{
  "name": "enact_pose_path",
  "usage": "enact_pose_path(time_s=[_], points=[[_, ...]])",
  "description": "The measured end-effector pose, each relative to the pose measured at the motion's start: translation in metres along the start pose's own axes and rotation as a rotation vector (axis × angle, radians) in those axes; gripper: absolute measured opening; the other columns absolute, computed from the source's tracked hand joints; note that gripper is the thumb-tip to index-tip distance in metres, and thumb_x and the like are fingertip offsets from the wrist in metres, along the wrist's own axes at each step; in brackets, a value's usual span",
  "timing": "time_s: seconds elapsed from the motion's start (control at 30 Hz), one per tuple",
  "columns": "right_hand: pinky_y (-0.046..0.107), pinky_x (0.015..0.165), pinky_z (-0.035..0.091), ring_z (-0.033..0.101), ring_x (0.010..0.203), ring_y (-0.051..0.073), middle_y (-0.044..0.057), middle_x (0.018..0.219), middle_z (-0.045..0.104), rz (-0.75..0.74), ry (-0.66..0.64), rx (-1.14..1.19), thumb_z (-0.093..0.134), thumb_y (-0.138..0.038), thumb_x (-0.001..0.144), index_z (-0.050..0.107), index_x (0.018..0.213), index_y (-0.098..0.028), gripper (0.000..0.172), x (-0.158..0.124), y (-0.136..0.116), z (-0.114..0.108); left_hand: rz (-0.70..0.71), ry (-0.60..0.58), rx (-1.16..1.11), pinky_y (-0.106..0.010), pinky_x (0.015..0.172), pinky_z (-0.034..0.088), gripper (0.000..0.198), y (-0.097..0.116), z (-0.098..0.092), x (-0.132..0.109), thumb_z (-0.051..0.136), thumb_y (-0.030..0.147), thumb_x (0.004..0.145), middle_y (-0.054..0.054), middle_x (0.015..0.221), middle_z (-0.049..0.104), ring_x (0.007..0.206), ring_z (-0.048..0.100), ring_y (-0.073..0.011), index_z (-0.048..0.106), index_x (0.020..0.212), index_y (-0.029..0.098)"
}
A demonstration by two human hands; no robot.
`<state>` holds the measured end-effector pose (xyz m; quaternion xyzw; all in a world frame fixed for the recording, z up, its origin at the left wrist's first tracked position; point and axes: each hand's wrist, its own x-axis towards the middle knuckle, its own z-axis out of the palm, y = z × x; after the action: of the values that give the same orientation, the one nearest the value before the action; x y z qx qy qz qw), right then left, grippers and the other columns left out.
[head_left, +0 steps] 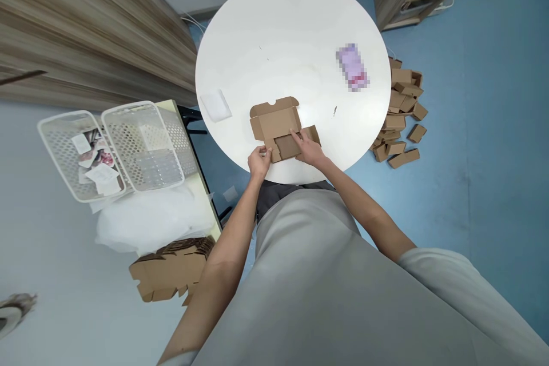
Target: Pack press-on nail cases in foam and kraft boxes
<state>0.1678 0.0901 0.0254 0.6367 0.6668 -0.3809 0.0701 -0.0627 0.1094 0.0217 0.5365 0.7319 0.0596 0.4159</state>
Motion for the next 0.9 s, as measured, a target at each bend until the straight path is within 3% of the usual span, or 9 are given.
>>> enact_pose_path(time_s=[0.13,0.3,0.57,0.8,0.9], points=[[0.046,0.096,0.067,0.066,0.143,0.043,0.021,0.187,0.023,-0.011,0.008,0.04,0.077,-0.027,0.093,0.009,0.184,-0.03,0.114,-0.002,0.001,0.0,-0.008,0.0,0.158,-0.039,0.105,0.056,0.031,0.007,-0.001,0.004,0.06,0.042,0.105,-0.011,0.122,0.084,0.115,0.078,-0.0289,0.078,0.12,0.02],[0.049,0.097,0.067,0.068,0.139,0.043,0.022,0.187,0.023,-0.008,0.009,0.032,0.081,-0.033,0.094,0.009,0.184,-0.03,0.115,-0.001,0.002,0.001,-0.026,-0.004,0.191,-0.039,0.104,0.055,0.032,0.013,-0.003,0.001,0.06,0.042,0.105,-0.011,0.126,0.084,0.118,0.077,-0.0297,0.078,0.121,0.021],[0.059,0.104,0.067,0.066,0.14,0.051,0.027,0.189,0.01,-0.024,-0.02,-0.035,0.098,-0.054,0.079,0.016,0.184,-0.025,0.136,0.03,-0.002,-0.01,-0.073,-0.019,0.173,-0.038,0.102,0.056,0.027,0.005,0.008,-0.004,0.062,0.036,0.101,-0.01,0.117,0.086,0.112,0.08,-0.0291,0.081,0.114,0.022],[0.058,0.106,0.065,0.066,0.141,0.049,0.026,0.187,0.021,-0.046,0.004,0.006,0.09,-0.052,0.088,0.017,0.183,-0.027,0.123,0.023,-0.003,-0.009,-0.051,-0.013,0.323,-0.041,0.096,0.056,0.029,0.011,0.008,0.002,0.054,0.026,0.1,-0.016,0.1,0.084,0.105,0.078,-0.033,0.082,0.099,0.02],[0.06,0.117,0.057,0.057,0.152,0.047,0.026,0.183,0.03,-0.085,0.056,0.062,0.087,-0.05,0.092,0.022,0.182,-0.024,0.114,0.005,0.003,-0.008,-0.023,-0.009,0.354,-0.044,0.098,0.055,0.028,0.013,0.008,0.004,0.055,0.025,0.1,-0.019,0.105,0.082,0.109,0.077,-0.0359,0.082,0.098,0.019]])
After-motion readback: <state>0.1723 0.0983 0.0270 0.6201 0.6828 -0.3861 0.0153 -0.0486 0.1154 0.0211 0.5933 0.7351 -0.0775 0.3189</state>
